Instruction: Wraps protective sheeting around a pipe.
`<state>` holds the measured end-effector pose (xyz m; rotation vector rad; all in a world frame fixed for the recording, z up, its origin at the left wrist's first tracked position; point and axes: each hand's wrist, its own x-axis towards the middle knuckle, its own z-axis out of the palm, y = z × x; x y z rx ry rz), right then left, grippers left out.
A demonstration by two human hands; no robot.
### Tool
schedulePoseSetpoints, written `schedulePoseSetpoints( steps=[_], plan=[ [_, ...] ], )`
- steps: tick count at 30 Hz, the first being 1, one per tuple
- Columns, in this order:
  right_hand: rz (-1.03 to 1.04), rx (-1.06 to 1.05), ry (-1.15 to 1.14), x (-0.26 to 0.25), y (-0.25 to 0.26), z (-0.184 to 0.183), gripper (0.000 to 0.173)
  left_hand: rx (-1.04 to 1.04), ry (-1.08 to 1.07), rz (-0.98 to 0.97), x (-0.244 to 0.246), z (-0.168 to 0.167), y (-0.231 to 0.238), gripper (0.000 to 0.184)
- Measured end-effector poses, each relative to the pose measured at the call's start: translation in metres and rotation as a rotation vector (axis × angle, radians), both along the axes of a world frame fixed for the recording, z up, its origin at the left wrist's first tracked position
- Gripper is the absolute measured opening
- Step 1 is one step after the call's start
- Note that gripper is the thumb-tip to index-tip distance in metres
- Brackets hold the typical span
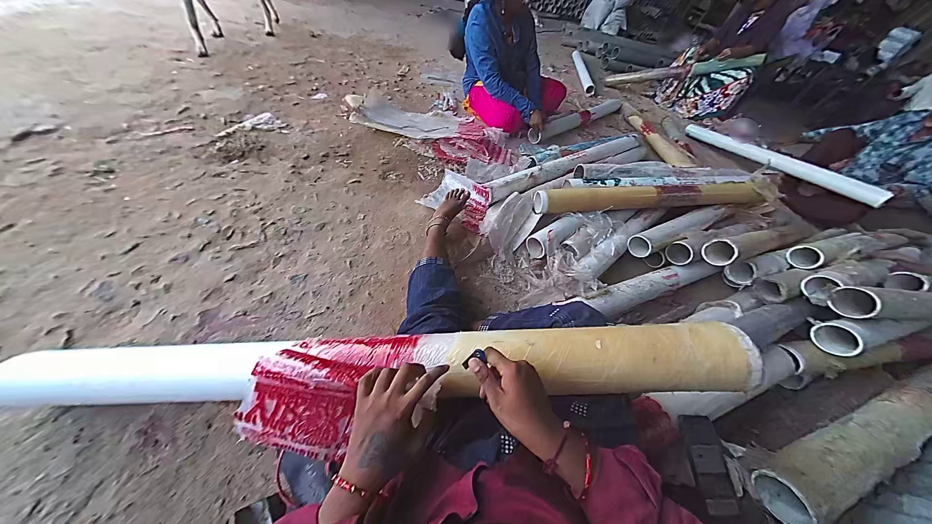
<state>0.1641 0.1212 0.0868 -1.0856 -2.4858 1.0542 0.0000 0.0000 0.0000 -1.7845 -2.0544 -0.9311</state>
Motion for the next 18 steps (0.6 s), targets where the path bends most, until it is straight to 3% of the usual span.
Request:
schedulePoseSetpoints(
  steps=[2,5,10,15,18],
  plan=[
    [-0.063,0.174,0.05,0.006,0.001,0.001,0.038,-0.098,-0.035,-0.056,0.004,0.013,0.001,0.051],
    [-0.078,0.303,-0.05,0.011,-0.003,0.0,0.035,-0.285,-0.155,-0.121,0.003,0.032,-0.004,0.047],
    [-0.059,0.641,-0.022,0.025,-0.013,-0.022,0.026,-0.277,-0.177,-0.047,0.012,0.034,-0.005,0.041],
    [-0.01,0.312,-0.159,0.036,-0.022,0.001,0.03,-0.238,-0.167,0.036,0.018,0.025,-0.003,0.033],
    [0.008,0.188,-0.097,0.041,-0.021,0.014,0.03,-0.215,-0.185,0.038,0.02,0.023,-0.004,0.035]
  ],
)
